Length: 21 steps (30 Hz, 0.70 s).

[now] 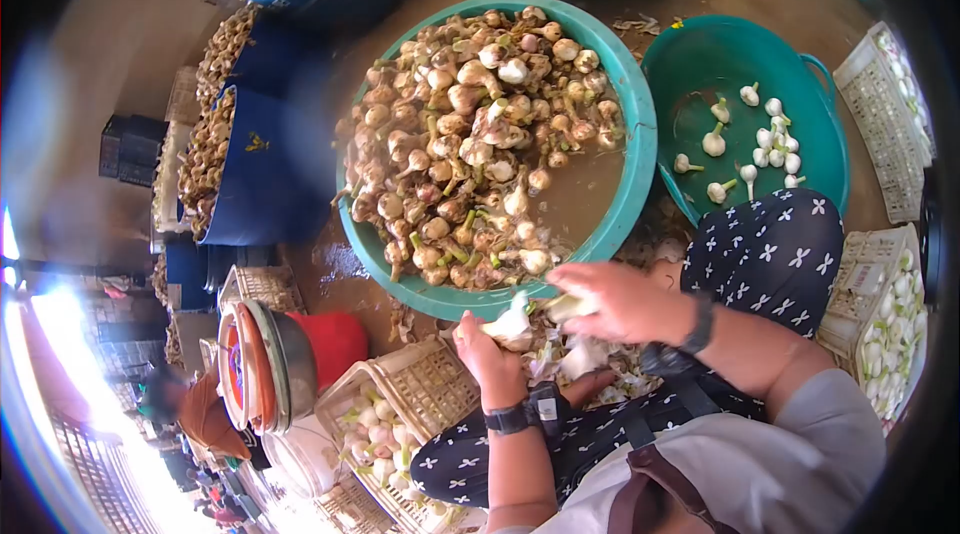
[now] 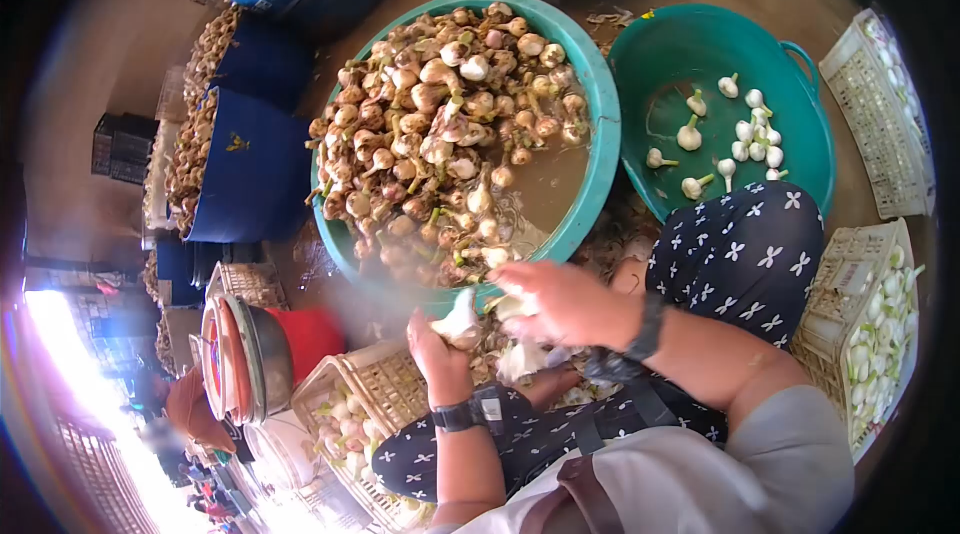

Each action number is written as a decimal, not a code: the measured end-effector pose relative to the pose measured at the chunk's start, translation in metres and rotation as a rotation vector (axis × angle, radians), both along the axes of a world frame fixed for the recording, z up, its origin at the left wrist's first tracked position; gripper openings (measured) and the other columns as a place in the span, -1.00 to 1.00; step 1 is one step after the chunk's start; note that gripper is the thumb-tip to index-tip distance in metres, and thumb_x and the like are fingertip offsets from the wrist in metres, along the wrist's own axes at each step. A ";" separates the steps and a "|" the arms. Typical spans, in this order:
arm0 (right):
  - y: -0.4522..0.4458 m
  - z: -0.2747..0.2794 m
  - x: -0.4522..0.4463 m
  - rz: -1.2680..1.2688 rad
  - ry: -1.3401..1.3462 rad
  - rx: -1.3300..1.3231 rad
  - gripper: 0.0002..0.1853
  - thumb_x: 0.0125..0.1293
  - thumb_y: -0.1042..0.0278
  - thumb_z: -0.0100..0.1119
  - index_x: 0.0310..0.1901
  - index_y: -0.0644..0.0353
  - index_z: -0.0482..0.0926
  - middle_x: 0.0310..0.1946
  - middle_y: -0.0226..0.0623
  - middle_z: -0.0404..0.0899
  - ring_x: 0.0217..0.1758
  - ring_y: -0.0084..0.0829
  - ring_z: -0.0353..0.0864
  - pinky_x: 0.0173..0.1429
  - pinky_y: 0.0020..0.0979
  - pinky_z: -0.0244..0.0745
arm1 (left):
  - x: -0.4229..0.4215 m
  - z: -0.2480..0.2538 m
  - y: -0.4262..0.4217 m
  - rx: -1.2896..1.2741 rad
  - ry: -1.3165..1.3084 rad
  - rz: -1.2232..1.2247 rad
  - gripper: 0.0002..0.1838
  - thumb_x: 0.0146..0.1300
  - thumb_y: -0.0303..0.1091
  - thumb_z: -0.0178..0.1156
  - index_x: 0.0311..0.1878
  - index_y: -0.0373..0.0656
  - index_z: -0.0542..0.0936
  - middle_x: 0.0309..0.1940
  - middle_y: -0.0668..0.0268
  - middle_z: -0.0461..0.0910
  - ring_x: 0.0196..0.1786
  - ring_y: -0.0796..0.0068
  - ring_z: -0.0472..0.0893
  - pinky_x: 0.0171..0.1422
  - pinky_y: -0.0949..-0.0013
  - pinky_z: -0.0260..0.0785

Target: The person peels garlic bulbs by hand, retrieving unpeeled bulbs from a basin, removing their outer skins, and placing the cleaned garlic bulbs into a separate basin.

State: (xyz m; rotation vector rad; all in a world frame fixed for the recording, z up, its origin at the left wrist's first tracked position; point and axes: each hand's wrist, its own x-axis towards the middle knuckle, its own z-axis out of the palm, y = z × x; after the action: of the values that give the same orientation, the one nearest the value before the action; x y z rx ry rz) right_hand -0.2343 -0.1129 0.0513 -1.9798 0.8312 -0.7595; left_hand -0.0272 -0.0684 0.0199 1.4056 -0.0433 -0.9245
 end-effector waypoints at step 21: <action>-0.024 -0.102 0.094 -0.142 -0.126 0.325 -0.78 0.15 0.17 0.08 -0.30 0.15 0.49 -0.38 -0.18 0.56 -0.27 -0.09 0.54 -0.22 -0.19 0.45 | -0.052 0.060 -0.020 -0.850 0.033 -0.472 -0.46 0.27 0.08 -0.02 0.12 -0.13 0.24 -0.06 0.09 0.42 -0.04 0.23 0.48 0.08 0.19 0.33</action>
State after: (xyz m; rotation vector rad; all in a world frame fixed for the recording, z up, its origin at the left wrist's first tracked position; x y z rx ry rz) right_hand -0.1406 -0.1370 -0.0507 -1.5831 0.9616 -0.7680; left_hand -0.0791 -0.0885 0.0801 0.5842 -0.6884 -1.1252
